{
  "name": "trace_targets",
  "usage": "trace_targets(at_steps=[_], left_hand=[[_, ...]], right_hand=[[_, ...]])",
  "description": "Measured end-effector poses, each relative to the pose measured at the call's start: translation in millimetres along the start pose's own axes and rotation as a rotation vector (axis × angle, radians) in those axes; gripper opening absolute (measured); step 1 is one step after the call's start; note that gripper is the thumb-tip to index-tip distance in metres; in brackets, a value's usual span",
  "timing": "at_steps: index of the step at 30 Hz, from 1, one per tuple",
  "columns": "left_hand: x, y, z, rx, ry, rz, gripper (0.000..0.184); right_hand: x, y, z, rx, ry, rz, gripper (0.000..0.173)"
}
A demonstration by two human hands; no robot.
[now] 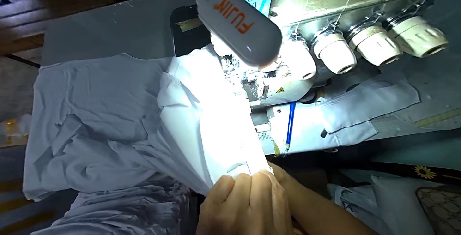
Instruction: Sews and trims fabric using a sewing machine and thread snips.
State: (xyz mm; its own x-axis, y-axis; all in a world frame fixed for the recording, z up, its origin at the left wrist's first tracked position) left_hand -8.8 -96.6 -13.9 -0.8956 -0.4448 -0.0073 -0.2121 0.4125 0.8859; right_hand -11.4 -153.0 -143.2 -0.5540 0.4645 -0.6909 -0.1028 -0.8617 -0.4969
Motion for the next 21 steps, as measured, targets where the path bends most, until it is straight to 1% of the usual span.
trace_targets(at_steps=[1,2,3,4,5,6,7,8,9,11,12,13,15,16,18,20,21], left_hand=[[-1.3,-4.3,4.5,-0.02,0.001,0.01,0.027],[-3.7,-8.4,7.4,-0.04,-0.005,0.02,0.028],[-6.5,-12.2,8.8,-0.062,-0.017,0.031,0.029],[-9.5,-16.0,9.2,-0.069,-0.03,0.041,0.029],[-12.9,-20.2,8.9,-0.065,-0.039,0.046,0.029],[-16.5,-24.0,7.7,-0.05,-0.044,0.049,0.028],[-20.3,-27.4,5.6,-0.038,-0.049,0.046,0.027],[-24.0,-30.2,2.4,-0.032,-0.054,0.041,0.027],[-27.9,-32.5,-1.2,-0.032,-0.058,0.039,0.026],[-36.0,-34.2,-8.2,-0.028,-0.061,0.044,0.026],[-40.0,-34.0,-11.6,-0.012,-0.06,0.04,0.027],[-43.8,-32.9,-15.1,0.012,-0.056,0.029,0.029],[-50.7,-30.6,-22.2,0.048,-0.058,0.001,0.032],[-54.2,-30.4,-25.4,0.056,-0.063,-0.007,0.033],[-61.1,-31.6,-31.0,0.049,-0.081,-0.007,0.033],[-67.1,-34.2,-36.2,0.04,-0.097,0.01,0.031],[-69.6,-35.6,-38.8,0.038,-0.107,0.025,0.029]], right_hand=[[19.1,-1.0,-8.3,-0.044,-0.068,-0.088,0.021],[38.5,-0.5,-17.4,-0.093,-0.073,-0.174,0.024],[56.2,1.4,-27.5,-0.147,-0.021,-0.256,0.027],[70.8,3.8,-37.1,-0.186,0.081,-0.286,0.027],[76.5,4.3,-42.6,-0.198,0.191,-0.235,0.022],[71.4,0.7,-41.5,-0.17,0.249,-0.111,0.016],[61.2,-7.1,-37.7,-0.159,0.232,-0.033,0.015],[58.9,-13.7,-37.4,-0.16,0.188,-0.05,0.014],[66.8,-17.6,-42.9,-0.171,0.173,-0.137,0.013],[69.3,-24.0,-49.2,-0.206,0.182,-0.231,0.016],[60.3,-26.7,-47.5,-0.204,0.174,-0.221,0.02],[42.2,-30.2,-40.0,-0.183,0.16,-0.185,0.024],[18.8,-34.4,-30.9,-0.151,0.145,-0.151,0.022],[14.8,-35.0,-30.5,-0.157,0.171,-0.177,0.02],[22.1,-32.2,-34.3,-0.215,0.266,-0.251,0.016],[23.1,-29.7,-33.9,-0.168,0.319,-0.328,0.017],[22.6,-26.5,-32.6,-0.096,0.341,-0.342,0.018]])
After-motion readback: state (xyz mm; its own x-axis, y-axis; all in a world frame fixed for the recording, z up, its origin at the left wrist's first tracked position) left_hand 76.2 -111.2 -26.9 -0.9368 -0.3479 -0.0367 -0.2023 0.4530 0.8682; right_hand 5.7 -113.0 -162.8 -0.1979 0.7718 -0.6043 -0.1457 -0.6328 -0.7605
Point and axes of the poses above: each hand's wrist, its own z-axis away from the middle knuckle, its own y-axis out of the back of the hand, x = y × z, the point moved 5 cm from there along -z, towards the middle knuckle, and after that the axes turned 7 degrees about x, right-handed, at the moved point
